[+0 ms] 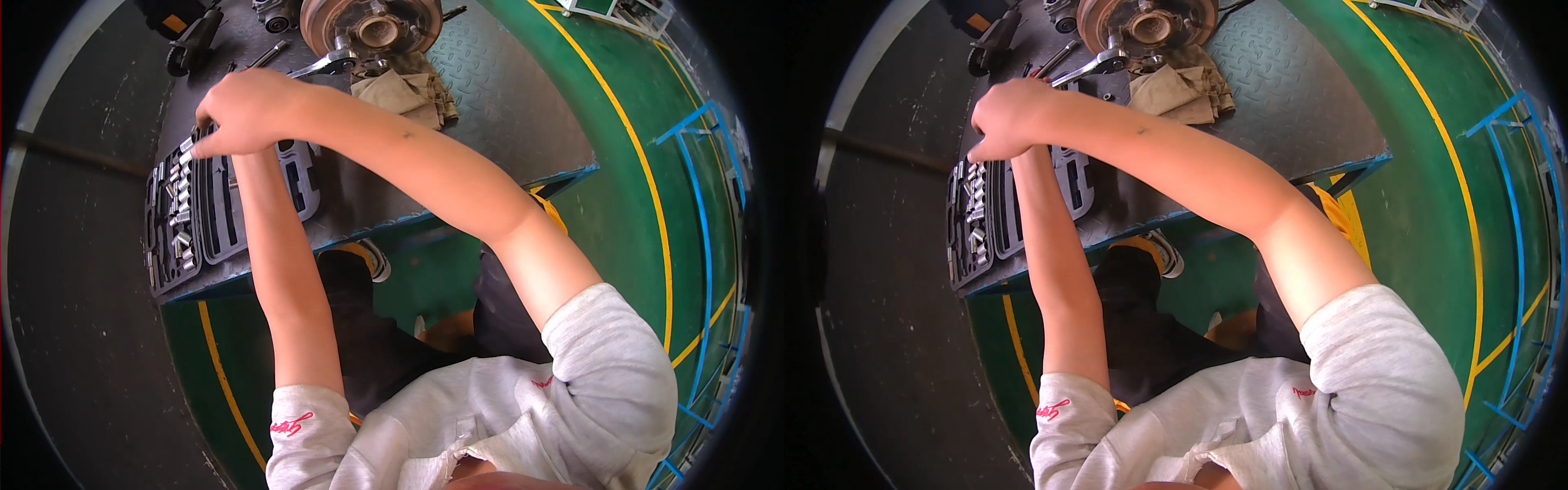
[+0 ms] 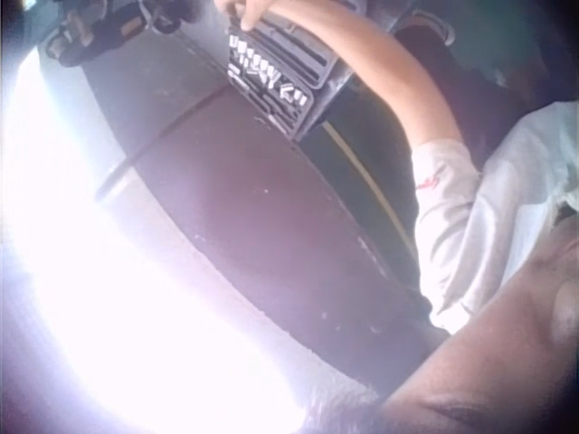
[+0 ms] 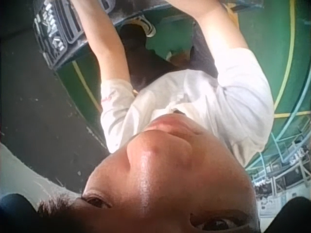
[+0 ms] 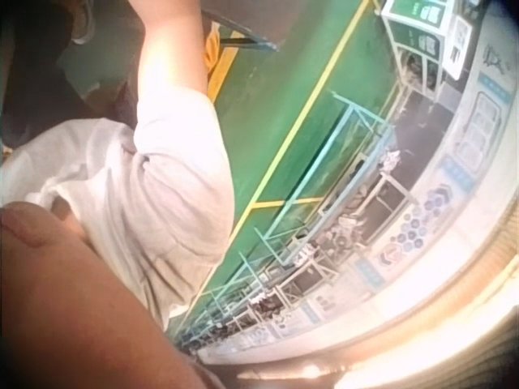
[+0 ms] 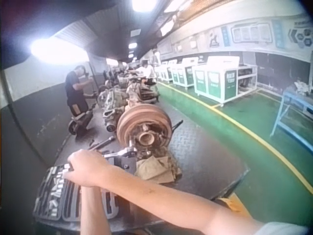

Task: Disassembling or reassembling a brake hub assembly using a ratchet and sockets.

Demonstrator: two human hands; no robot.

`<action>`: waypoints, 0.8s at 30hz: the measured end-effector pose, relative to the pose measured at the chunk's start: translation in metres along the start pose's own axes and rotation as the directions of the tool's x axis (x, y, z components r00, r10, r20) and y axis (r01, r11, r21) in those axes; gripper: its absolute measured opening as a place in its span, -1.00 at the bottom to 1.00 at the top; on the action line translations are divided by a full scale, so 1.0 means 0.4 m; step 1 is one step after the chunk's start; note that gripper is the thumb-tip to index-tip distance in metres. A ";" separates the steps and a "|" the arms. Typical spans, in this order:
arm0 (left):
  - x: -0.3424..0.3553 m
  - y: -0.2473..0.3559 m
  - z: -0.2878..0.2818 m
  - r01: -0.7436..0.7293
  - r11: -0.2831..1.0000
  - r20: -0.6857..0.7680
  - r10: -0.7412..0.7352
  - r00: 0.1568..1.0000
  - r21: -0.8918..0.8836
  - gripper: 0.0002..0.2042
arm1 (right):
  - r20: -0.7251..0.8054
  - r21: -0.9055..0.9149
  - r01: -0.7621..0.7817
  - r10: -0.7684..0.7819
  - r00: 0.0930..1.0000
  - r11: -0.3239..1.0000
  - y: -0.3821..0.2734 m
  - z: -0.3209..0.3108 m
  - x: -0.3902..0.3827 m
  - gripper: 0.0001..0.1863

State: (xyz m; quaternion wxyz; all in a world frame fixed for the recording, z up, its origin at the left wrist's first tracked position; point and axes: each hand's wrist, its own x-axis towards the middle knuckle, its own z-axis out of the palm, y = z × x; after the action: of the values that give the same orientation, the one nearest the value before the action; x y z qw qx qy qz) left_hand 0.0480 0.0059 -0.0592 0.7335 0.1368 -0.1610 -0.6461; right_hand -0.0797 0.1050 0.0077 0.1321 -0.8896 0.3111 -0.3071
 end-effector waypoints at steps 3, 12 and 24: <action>0.012 0.005 0.052 -0.040 0.999 0.091 0.038 0.995 0.022 -0.32 | -0.285 0.147 -0.062 0.103 0.953 0.987 0.012 -0.066 -0.025 -0.42; -0.187 -0.282 0.315 -0.041 0.925 0.568 -0.196 0.800 0.377 -0.17 | -0.653 0.715 0.096 0.613 0.445 0.692 0.218 -0.186 -0.090 -0.41; -0.067 -0.162 0.317 -0.449 0.832 0.273 0.373 0.887 0.326 -0.39 | 0.048 0.925 0.358 0.972 0.230 -0.130 0.546 -0.182 -0.249 -0.63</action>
State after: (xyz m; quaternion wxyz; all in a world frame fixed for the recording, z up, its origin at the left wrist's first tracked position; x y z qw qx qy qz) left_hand -0.0659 0.0251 0.0284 0.7951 0.1733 -0.3808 -0.4390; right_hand -0.2902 -0.0036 -0.0749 0.5966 -0.0234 0.3179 -0.7365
